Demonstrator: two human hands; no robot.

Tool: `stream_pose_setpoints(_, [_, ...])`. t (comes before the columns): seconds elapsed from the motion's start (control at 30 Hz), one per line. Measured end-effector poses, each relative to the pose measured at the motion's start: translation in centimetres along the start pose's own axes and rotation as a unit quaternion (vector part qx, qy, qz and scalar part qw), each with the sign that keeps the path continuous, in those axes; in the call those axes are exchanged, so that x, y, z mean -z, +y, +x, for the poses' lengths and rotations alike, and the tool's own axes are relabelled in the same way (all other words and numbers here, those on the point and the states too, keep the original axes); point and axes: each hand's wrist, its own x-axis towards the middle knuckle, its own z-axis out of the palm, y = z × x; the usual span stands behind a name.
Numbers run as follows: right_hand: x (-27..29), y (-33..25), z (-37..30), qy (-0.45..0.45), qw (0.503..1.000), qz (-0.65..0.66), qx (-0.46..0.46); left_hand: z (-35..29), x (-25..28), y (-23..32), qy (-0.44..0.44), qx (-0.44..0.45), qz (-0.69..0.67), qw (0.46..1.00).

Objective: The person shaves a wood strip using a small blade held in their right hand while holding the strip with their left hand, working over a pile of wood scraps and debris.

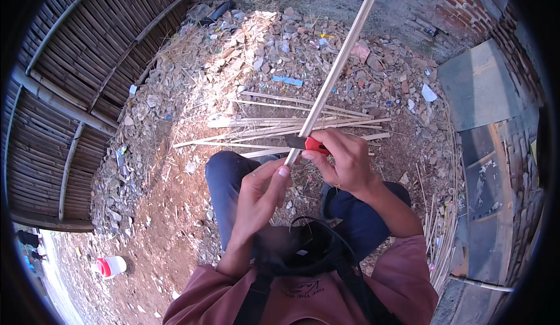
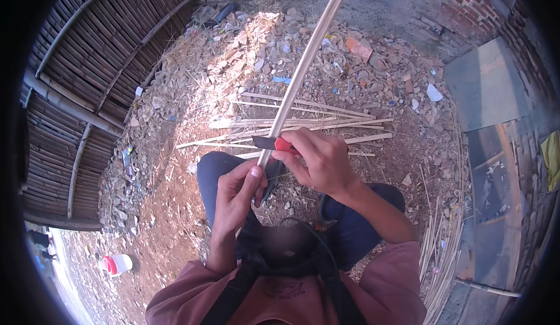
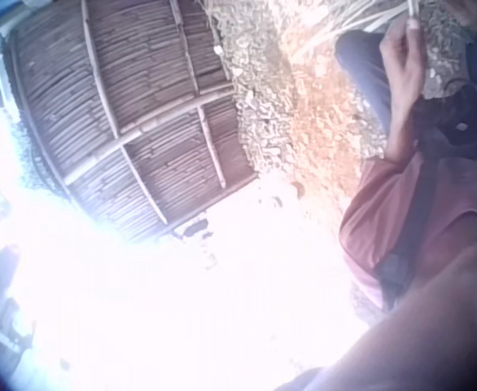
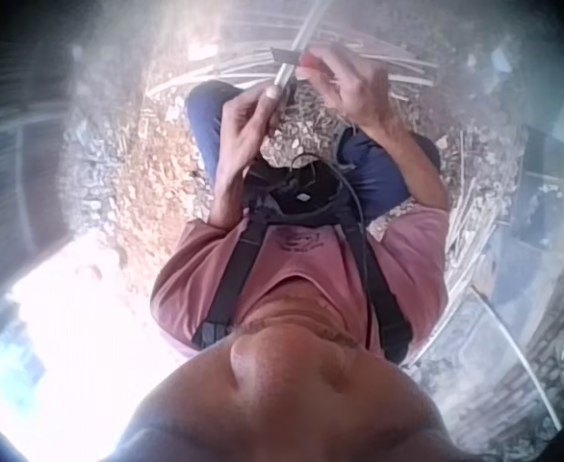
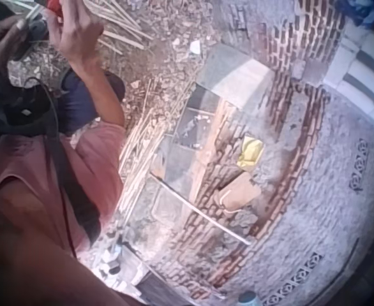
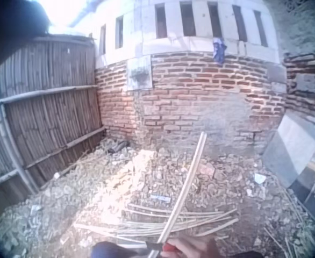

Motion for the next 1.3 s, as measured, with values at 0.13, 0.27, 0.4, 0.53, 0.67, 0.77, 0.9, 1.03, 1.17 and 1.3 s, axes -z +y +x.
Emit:
stream_pose_setpoints(0.13, [-0.2,0.1,-0.3,0.009,0.999,-0.03,0.006,0.2,-0.1,-0.2,0.031,-0.016,-0.008,0.999])
stream_pose_setpoints(0.27, [0.1,-0.2,-0.2,0.006,0.999,-0.045,0.006,0.1,0.1,-0.3,0.032,-0.026,-0.01,0.999])
stream_pose_setpoints(0.4, [0.3,-0.3,-0.2,0.023,0.998,-0.058,0.009,0.0,0.2,-0.4,0.031,-0.027,-0.001,0.999])
stream_pose_setpoints(0.53, [0.5,0.0,0.1,0.04,0.996,-0.076,0.013,-0.1,0.1,-0.1,0.028,-0.012,0.009,1.0])
stream_pose_setpoints(0.67, [0.8,0.8,0.2,0.065,0.996,-0.066,-0.012,-0.3,-0.4,0.0,0.043,-0.043,0.052,0.997])
stream_pose_setpoints(0.77, [0.9,0.9,0.2,0.061,0.996,-0.055,-0.021,-0.4,-0.2,-0.5,0.04,-0.052,0.051,0.997])
stream_pose_setpoints(0.9, [0.3,0.2,-0.3,0.014,0.998,-0.053,0.008,-0.2,-0.1,-0.2,0.041,-0.025,0.01,0.999])
stream_pose_setpoints(1.03, [-0.2,-0.3,-0.6,-0.003,0.999,-0.033,0.016,-0.3,0.2,0.0,0.042,0.0,-0.008,0.999])
stream_pose_setpoints(1.17, [-0.1,-0.4,-0.4,-0.009,0.999,-0.042,0.02,-0.3,0.3,0.0,0.038,-0.002,-0.005,0.999])
stream_pose_setpoints(1.3, [-0.1,-0.4,-0.4,0.002,0.999,-0.042,0.024,-0.4,0.3,0.0,0.038,-0.007,0.008,0.999])
